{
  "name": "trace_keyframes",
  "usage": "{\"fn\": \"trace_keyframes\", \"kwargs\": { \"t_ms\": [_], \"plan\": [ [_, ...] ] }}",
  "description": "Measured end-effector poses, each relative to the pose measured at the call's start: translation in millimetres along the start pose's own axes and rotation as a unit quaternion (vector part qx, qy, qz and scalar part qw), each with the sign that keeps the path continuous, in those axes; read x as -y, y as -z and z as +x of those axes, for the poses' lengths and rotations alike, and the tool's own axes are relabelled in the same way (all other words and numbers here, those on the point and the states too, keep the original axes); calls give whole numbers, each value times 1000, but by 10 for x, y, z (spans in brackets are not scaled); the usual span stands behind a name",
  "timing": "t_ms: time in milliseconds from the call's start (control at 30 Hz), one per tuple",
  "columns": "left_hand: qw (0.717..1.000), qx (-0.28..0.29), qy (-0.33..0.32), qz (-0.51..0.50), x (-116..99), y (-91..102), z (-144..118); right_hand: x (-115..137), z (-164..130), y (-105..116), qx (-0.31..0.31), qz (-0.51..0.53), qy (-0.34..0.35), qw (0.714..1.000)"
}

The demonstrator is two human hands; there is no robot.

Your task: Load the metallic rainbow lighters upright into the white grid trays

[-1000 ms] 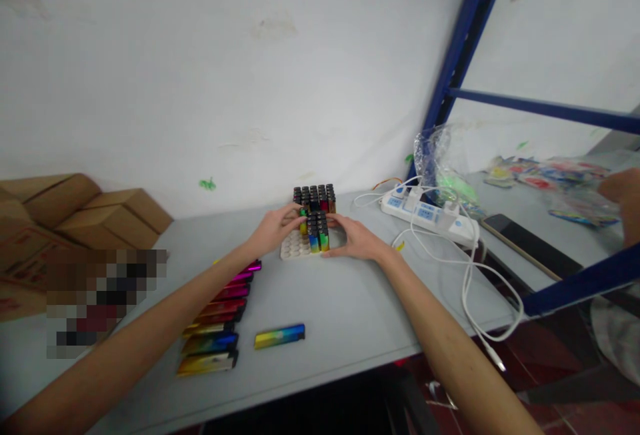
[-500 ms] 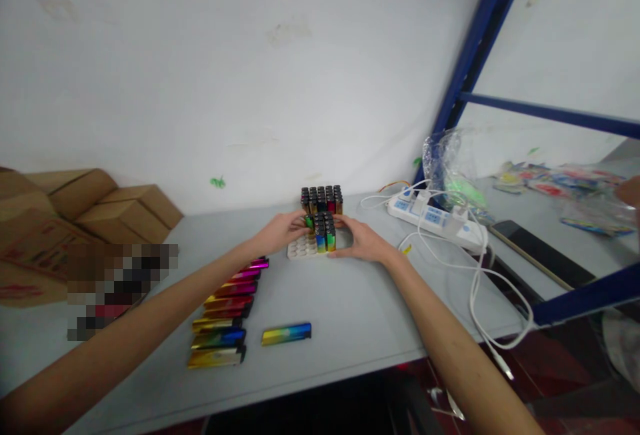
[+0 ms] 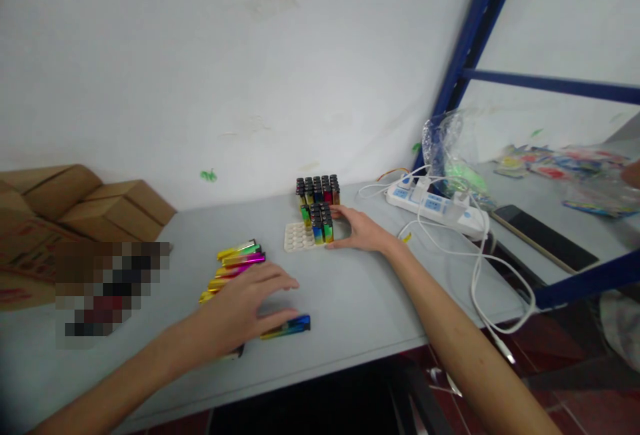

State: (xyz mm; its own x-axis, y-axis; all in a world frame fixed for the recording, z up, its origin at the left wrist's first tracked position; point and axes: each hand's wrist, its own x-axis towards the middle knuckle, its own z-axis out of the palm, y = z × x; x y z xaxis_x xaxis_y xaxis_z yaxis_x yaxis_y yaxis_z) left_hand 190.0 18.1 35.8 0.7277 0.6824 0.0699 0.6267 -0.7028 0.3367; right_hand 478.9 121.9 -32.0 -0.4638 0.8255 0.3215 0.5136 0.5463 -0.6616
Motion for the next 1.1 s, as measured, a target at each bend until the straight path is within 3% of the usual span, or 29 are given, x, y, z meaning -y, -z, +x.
{"fn": "trace_keyframes", "kwargs": {
  "t_ms": [133, 200, 300, 433, 567, 667, 767, 933, 1100],
  "plan": [
    [996, 83, 3, 33, -110, -172, -115, 7, 2, 7, 7, 1, 0, 1000],
    [996, 94, 3, 0, -92, -189, -90, 7, 4, 5, 6, 5, 4, 1000],
    [993, 36, 20, -107, -17, -144, 13, 9, 7, -1, 3, 7, 8, 1000],
    [963, -80, 64, -248, 98, -55, 189, 16, 8, -10, 0, 9, 5, 1000],
    [891, -130, 74, -430, 130, -36, 289, 20, 8, -9, 0, 10, -2, 1000],
    [850, -151, 84, -498, 126, -48, 302, 31, 10, -2, 3, 17, -2, 1000],
    [857, -179, 107, -471, 150, -38, 293, 45, 12, 7, 8, 23, -5, 1000],
    [904, -194, 135, -355, 217, -5, 270, 29, 2, 3, 11, 19, -6, 1000],
    [904, -247, 157, -313, 240, -17, 245, -4, -10, -9, 0, 0, -13, 1000]
  ]
}}
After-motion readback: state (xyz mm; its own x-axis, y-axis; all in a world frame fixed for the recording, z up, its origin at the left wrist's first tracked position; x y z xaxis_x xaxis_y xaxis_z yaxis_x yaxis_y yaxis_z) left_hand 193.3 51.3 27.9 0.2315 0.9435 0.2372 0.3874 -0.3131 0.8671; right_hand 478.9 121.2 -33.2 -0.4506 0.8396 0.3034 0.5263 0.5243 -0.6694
